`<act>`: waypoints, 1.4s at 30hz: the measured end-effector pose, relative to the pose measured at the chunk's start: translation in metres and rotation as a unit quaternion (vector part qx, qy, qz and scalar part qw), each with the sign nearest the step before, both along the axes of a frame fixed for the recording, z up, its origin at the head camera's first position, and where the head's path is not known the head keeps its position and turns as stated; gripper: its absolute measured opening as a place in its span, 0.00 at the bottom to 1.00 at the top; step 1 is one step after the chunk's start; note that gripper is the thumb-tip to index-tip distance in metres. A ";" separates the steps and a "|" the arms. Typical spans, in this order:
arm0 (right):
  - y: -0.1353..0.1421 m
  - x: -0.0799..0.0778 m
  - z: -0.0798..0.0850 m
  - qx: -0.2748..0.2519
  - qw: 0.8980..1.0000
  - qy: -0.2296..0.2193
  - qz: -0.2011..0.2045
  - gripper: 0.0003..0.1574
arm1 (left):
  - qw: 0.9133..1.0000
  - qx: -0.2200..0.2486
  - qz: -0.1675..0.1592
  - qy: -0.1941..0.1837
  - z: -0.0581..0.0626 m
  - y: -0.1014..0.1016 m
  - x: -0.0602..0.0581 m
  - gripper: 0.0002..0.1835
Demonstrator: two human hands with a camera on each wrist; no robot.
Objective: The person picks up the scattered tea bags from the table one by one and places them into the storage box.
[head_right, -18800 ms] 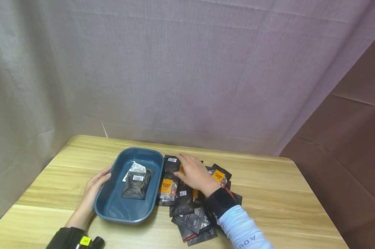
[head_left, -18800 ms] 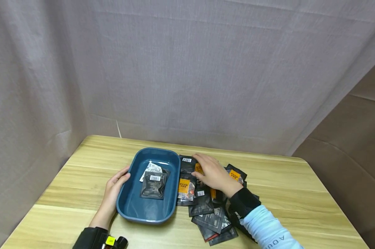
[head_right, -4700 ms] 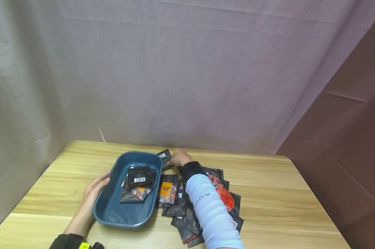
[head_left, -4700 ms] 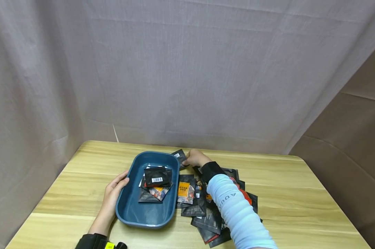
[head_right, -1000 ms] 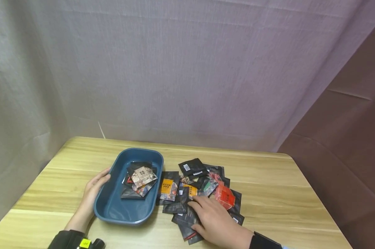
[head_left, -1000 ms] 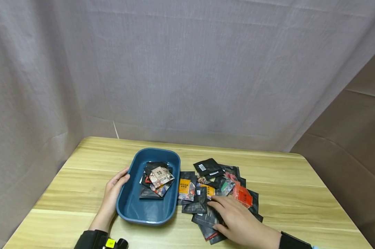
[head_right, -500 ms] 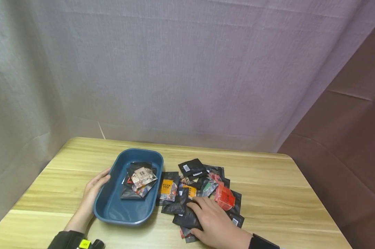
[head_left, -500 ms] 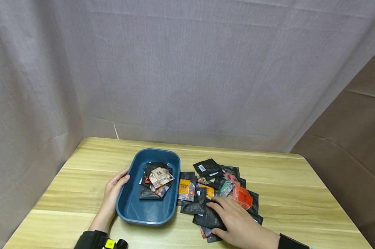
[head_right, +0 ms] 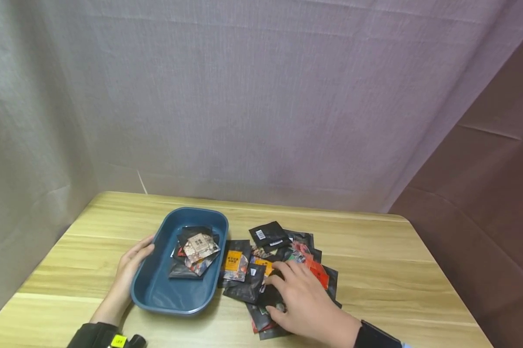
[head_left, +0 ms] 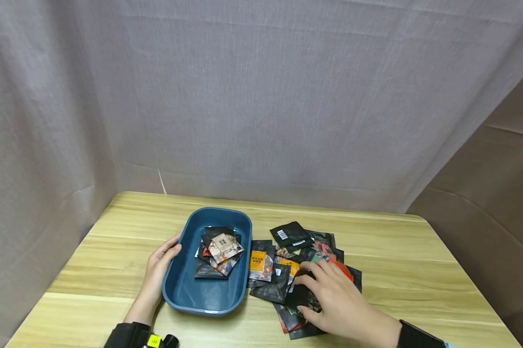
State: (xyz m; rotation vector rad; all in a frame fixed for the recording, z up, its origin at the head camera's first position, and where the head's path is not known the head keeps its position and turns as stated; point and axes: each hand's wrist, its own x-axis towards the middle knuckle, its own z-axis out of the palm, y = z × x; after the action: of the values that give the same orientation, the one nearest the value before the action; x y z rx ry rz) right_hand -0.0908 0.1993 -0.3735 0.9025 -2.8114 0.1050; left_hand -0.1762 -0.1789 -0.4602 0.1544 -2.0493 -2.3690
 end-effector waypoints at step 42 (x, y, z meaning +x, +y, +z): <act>-0.126 -0.084 0.002 -0.012 1.000 0.002 0.010 0.42 | 1.000 -0.010 -0.002 -0.005 -0.001 0.001 -0.004 0.23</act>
State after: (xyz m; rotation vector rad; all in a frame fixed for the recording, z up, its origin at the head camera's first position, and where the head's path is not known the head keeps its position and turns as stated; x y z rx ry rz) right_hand -0.1745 0.0736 -0.3713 0.9256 -2.7914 0.1381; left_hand -0.1798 -0.1782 -0.4614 0.1605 -2.0797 -2.3532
